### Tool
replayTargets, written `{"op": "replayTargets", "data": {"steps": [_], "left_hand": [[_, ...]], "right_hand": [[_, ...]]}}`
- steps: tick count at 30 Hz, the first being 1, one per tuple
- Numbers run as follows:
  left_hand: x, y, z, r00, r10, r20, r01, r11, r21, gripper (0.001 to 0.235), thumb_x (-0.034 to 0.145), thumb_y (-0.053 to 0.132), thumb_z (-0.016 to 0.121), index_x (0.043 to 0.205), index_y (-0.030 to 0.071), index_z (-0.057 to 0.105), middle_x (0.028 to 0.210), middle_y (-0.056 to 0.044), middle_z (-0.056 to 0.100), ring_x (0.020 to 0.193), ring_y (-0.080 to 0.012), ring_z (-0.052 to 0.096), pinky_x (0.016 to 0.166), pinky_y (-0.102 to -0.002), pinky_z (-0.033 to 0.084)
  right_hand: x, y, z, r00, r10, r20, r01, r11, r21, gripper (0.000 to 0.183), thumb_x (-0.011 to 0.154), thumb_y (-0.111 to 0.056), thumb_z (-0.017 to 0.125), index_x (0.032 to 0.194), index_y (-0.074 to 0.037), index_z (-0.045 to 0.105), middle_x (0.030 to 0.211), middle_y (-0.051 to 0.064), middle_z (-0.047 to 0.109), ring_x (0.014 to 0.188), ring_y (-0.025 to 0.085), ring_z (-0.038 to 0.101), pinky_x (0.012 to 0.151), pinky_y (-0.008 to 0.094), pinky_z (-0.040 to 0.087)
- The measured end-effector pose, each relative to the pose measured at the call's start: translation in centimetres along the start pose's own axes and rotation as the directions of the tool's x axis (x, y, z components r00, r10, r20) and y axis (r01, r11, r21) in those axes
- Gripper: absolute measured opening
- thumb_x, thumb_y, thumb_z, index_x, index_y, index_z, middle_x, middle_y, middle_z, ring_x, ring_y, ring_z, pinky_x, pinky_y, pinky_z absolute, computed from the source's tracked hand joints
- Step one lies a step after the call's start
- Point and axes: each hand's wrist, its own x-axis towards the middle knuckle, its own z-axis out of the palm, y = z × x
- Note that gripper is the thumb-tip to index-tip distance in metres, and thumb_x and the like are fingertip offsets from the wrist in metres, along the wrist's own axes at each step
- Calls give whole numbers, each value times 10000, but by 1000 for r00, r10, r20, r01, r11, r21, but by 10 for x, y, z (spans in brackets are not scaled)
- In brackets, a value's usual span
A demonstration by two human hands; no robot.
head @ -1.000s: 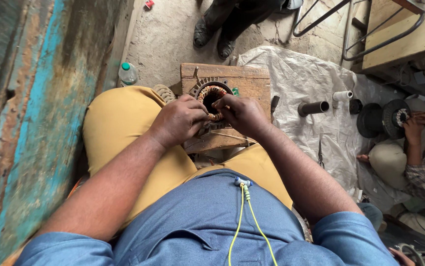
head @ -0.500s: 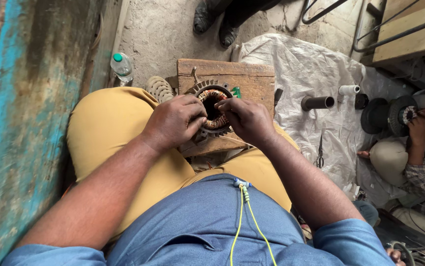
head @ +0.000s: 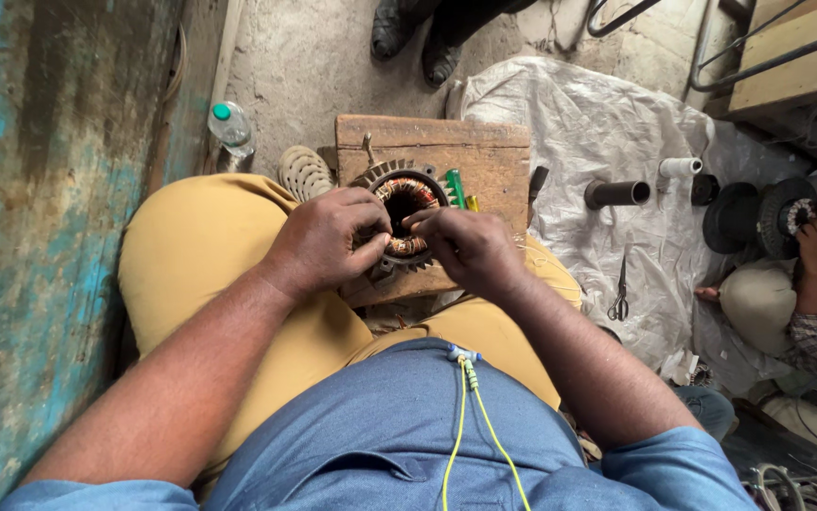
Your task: The person sits on the floor and works on a motor stator placed on a wooden block. They use a screwdriver to adjust the copper windings and tie them with a white string. The person also uses a hammer to tap the stator and continues winding and securing the coils.
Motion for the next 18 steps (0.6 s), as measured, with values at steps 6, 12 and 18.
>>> {"op": "replayTargets", "data": {"steps": [6,12,18], "left_hand": [[1,1,-1,1000,-11,10,12,998,-55,148,820,191,759,925,93,723,988,-69,717,943,-270,708,834,-389,581],[1,-2,-1,1000,20,-6,-20,998,-59,170,798,184,767,931,83,734,988,-88,722,935,-282,706,845,-395,576],[-3,0,-6,1000,27,-7,-27,998,-58,168,825,196,762,935,75,728,978,-87,725,949,-276,711,854,-389,579]], "right_hand": [[0,-22,1,981,185,59,-185,983,7,72,978,-137,666,1027,-92,638,1107,58,787,961,243,778,777,368,622],[0,-29,3,911,402,90,-409,910,73,121,1002,-119,631,1109,-68,611,1021,103,786,970,261,768,806,373,584],[1,-38,3,951,306,54,-304,880,365,68,1051,-86,568,1114,-62,563,1125,89,781,1055,243,761,894,358,610]]}}
